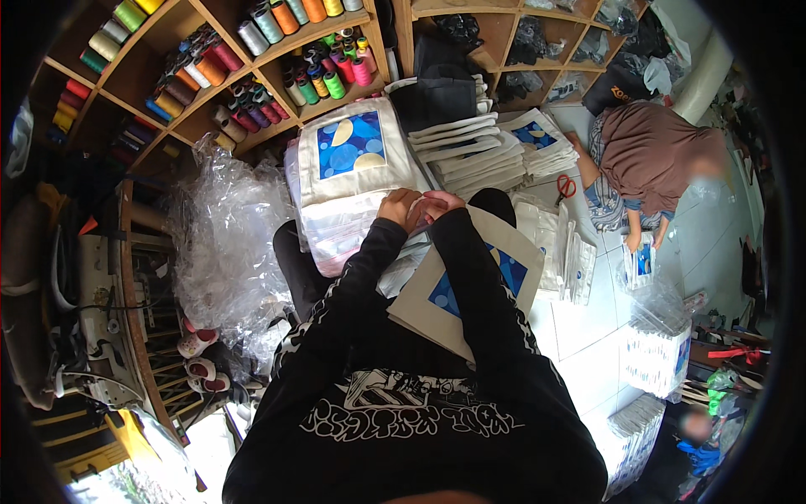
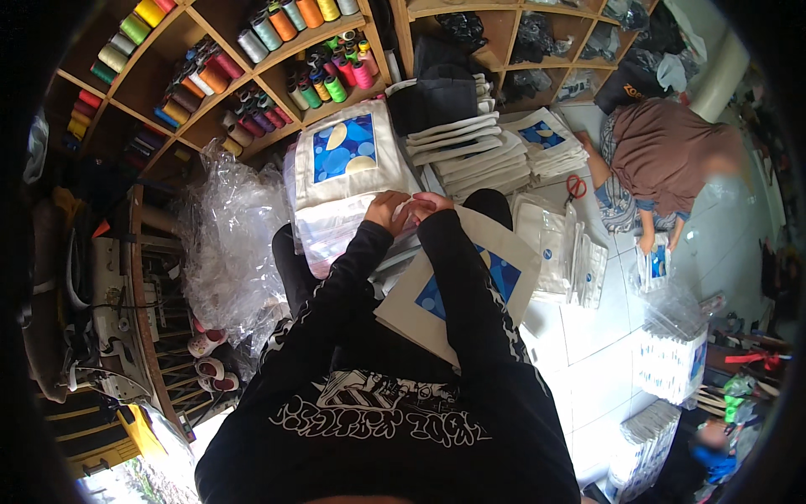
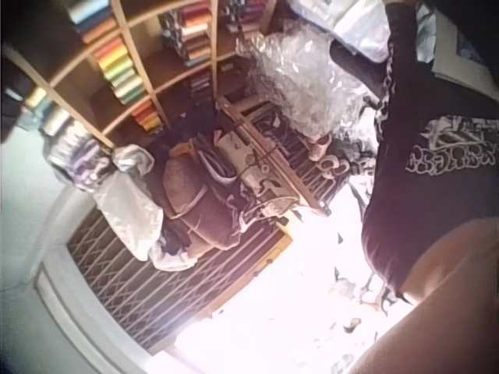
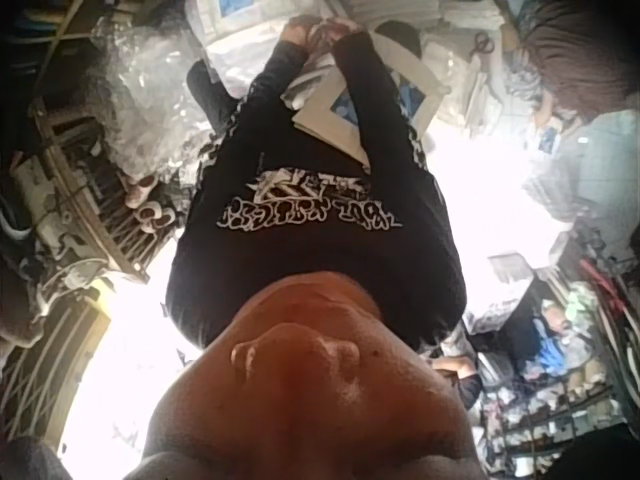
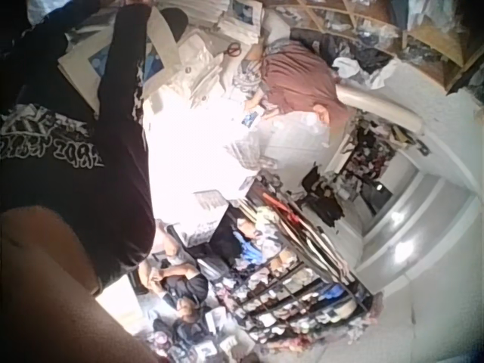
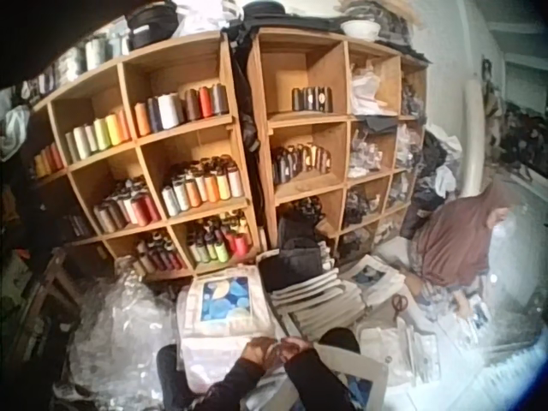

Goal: Packing printed white tote bags into clear plastic sleeves and organizing them into stacks.

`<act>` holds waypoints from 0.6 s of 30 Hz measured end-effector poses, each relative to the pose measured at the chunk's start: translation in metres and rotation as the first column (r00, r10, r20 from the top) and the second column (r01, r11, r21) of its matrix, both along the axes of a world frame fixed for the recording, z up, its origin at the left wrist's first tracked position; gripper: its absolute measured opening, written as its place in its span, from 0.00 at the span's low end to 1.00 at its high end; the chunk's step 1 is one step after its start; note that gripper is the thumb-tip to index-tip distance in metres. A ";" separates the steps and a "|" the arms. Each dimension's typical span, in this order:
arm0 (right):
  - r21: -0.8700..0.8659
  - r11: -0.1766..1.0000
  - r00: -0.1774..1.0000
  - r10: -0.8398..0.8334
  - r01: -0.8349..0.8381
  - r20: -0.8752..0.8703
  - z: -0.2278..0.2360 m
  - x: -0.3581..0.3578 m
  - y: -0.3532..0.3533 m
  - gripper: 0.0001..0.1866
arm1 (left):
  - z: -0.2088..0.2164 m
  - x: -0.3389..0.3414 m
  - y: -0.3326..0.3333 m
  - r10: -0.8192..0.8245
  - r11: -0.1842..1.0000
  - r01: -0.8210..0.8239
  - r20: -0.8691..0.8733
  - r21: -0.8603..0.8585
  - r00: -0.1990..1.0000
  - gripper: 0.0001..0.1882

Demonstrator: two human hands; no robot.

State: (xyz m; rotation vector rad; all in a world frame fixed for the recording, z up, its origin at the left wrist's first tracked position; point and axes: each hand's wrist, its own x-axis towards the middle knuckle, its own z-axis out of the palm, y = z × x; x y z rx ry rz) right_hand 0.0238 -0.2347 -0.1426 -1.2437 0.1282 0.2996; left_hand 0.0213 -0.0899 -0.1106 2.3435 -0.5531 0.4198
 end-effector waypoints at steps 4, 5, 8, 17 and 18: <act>-0.006 1.000 1.000 -0.004 0.004 -0.001 -0.007 0.001 -0.002 0.15 | -0.009 0.004 -0.004 -0.002 0.997 0.001 -0.016 -0.075 1.000 0.08; -0.003 1.000 1.000 -0.006 0.006 -0.003 -0.007 0.001 -0.001 0.15 | -0.010 0.005 -0.003 -0.004 0.997 0.003 -0.018 -0.072 1.000 0.08; -0.079 0.995 0.997 -0.054 0.057 0.049 -0.011 0.002 -0.001 0.16 | -0.010 0.007 -0.004 0.008 0.998 -0.013 -0.078 -0.064 0.997 0.07; -0.187 0.982 0.987 0.010 0.020 0.158 -0.007 0.002 -0.003 0.16 | -0.007 0.007 -0.012 0.016 1.000 -0.017 0.050 0.012 0.999 0.05; -0.177 0.984 0.988 0.012 0.016 0.156 -0.007 0.001 -0.004 0.16 | -0.007 0.006 -0.015 0.040 0.997 -0.046 0.105 0.058 0.994 0.06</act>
